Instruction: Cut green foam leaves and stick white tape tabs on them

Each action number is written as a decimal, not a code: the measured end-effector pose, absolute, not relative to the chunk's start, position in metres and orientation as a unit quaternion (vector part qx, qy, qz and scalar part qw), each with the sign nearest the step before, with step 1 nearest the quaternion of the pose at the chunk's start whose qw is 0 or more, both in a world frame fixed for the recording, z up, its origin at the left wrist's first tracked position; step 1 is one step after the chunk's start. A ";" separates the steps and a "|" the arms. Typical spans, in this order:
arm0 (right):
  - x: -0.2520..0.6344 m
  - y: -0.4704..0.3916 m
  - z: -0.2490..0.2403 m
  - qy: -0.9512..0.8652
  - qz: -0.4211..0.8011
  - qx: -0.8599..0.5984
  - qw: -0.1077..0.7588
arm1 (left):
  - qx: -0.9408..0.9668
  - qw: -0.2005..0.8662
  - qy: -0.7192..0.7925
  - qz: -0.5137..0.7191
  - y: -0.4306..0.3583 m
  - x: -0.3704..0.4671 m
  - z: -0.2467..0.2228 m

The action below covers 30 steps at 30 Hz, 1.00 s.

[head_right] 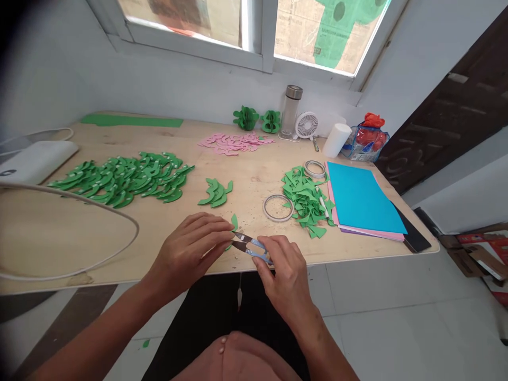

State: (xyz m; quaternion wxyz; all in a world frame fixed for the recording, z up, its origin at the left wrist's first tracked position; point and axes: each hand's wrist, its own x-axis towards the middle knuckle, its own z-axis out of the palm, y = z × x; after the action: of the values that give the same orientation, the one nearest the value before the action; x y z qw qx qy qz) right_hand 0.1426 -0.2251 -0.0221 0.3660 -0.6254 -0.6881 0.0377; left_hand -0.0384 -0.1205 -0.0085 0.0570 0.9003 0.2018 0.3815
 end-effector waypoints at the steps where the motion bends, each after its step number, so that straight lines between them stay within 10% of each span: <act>1: 0.141 -0.225 -0.021 -0.694 0.039 -0.622 0.360 | 0.907 0.048 0.186 0.375 -0.118 -0.039 -0.009; 30: 0.135 -0.218 -0.009 -0.740 0.046 -0.601 0.299 | 0.941 0.101 0.128 0.298 -0.105 -0.045 -0.014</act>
State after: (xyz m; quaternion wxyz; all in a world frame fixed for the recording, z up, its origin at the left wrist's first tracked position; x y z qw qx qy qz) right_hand 0.1351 -0.2184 -0.0093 0.2988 -0.6012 -0.7397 0.0456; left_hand -0.0452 -0.1047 -0.0141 0.1013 0.9406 0.1280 0.2978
